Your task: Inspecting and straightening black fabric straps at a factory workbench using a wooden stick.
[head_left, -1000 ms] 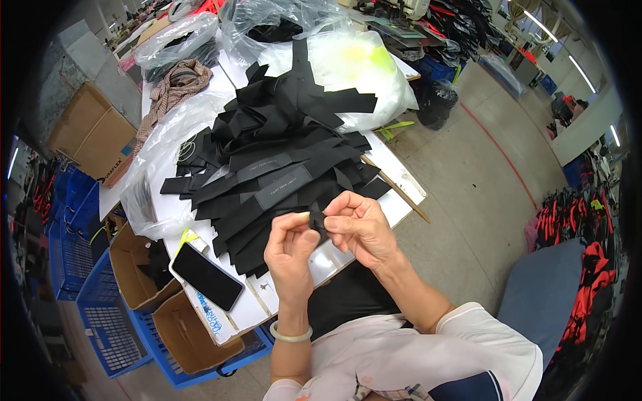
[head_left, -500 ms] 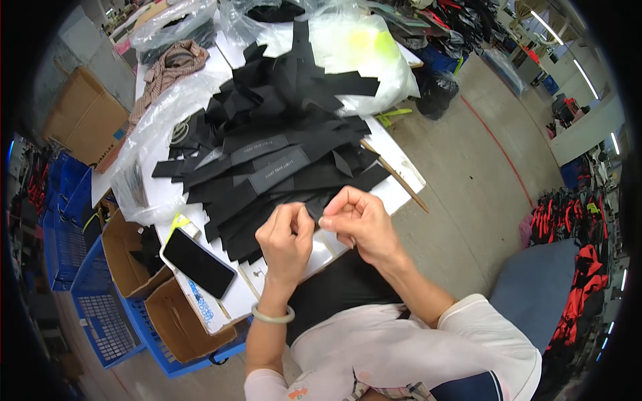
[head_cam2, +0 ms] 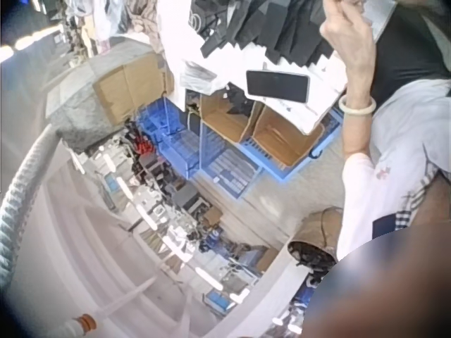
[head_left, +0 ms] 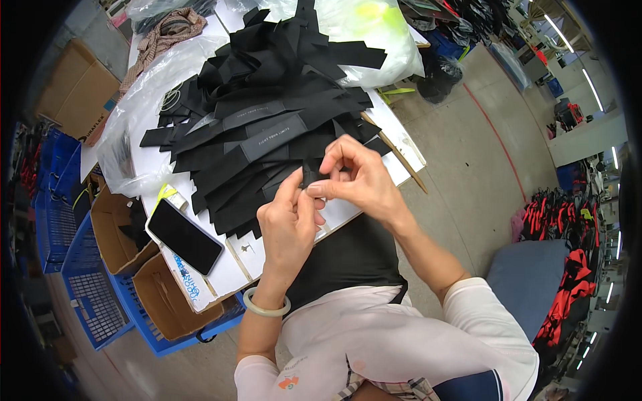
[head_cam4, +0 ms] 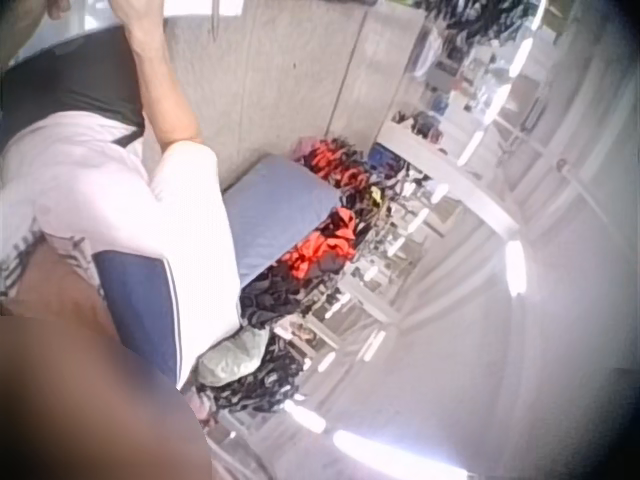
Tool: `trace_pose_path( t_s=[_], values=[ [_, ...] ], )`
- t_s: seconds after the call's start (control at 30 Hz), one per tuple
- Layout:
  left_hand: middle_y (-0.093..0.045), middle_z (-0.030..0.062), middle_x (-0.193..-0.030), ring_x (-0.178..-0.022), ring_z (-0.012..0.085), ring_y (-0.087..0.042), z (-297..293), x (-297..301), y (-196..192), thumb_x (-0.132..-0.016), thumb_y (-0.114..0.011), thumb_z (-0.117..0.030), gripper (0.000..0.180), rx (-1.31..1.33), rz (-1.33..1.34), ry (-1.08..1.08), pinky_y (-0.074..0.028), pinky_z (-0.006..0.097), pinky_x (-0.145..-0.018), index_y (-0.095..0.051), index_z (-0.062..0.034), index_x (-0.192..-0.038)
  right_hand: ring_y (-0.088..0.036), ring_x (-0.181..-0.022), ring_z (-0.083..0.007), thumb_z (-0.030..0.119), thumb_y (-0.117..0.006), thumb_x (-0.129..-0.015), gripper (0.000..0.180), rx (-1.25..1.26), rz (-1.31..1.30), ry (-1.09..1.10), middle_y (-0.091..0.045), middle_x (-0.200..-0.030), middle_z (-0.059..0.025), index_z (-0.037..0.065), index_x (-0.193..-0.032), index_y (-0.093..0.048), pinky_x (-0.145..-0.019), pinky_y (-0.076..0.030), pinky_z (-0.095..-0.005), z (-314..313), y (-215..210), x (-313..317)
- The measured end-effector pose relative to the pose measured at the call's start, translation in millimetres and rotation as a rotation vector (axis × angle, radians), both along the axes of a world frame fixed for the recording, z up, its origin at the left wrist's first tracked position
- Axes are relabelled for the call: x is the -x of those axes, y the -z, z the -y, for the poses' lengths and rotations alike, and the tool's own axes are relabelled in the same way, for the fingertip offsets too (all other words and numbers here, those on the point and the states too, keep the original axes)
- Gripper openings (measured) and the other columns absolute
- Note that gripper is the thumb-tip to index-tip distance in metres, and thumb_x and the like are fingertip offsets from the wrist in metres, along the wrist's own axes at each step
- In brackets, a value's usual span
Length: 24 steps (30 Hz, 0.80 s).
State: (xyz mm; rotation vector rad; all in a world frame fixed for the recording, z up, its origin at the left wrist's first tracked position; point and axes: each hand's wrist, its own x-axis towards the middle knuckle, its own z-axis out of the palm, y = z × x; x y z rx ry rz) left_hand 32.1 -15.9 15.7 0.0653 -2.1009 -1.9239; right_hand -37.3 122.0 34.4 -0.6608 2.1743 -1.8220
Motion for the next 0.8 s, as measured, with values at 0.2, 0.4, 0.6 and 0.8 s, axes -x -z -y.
trace_pose_path(
  t_s=[0.2, 0.4, 0.6, 0.8],
  values=[
    [-0.062, 0.0088, -0.057, -0.045, 0.0152, -0.059, 2.7, 0.8, 10.9, -0.083, -0.054, 0.002, 0.023, 0.272, -0.039, -0.135, -0.045, 0.025, -0.046, -0.06, 0.0102, -0.103, -0.052, -0.044, -0.0163, -0.002, -0.067, -0.068, 0.014, -0.207, -0.988, -0.036, -0.055, -0.065, -0.0072, -0.001, -0.069, -0.053, -0.038, -0.042, -0.0271, 5.1, 9.4, 9.4],
    [-0.061, 0.005, -0.068, -0.062, 0.0081, -0.061, 7.4, 6.1, 14.8, -0.084, -0.05, 0.002, 0.022, -0.041, -0.039, -0.196, -0.049, 0.022, -0.056, -0.06, 0.0086, -0.103, -0.054, -0.047, -0.0153, -0.002, -0.068, -0.07, 0.014, -0.139, -0.962, -0.011, -0.057, -0.067, -0.0074, -0.001, -0.069, -0.054, -0.039, -0.042, -0.0249, 22.5, 6.9, -3.3],
    [-0.065, 0.0213, -0.083, -0.063, 0.022, -0.066, 23.5, 3.7, 13.0, -0.091, -0.051, -0.004, 0.015, -0.927, -0.001, -0.028, -0.057, 0.028, -0.056, -0.054, 0.0071, -0.101, -0.059, -0.062, -0.0166, 0.0, -0.068, -0.076, 0.015, 0.029, -0.665, 0.382, -0.06, -0.084, -0.0116, -0.002, -0.09, -0.062, -0.053, -0.048, -0.0265, 29.2, -8.4, -12.3],
    [-0.064, 0.0255, -0.086, -0.063, 0.0249, -0.067, 8.9, -2.9, 9.7, -0.092, -0.05, -0.004, 0.016, -0.923, 0.048, -0.042, -0.058, 0.029, -0.054, -0.052, 0.0088, -0.101, -0.062, -0.081, -0.0175, -0.003, -0.067, -0.077, 0.025, -0.094, -0.699, 0.465, -0.062, -0.097, -0.0121, -0.002, -0.102, -0.066, -0.066, -0.05, -0.0263, 29.8, 7.8, -14.4]
  ],
)
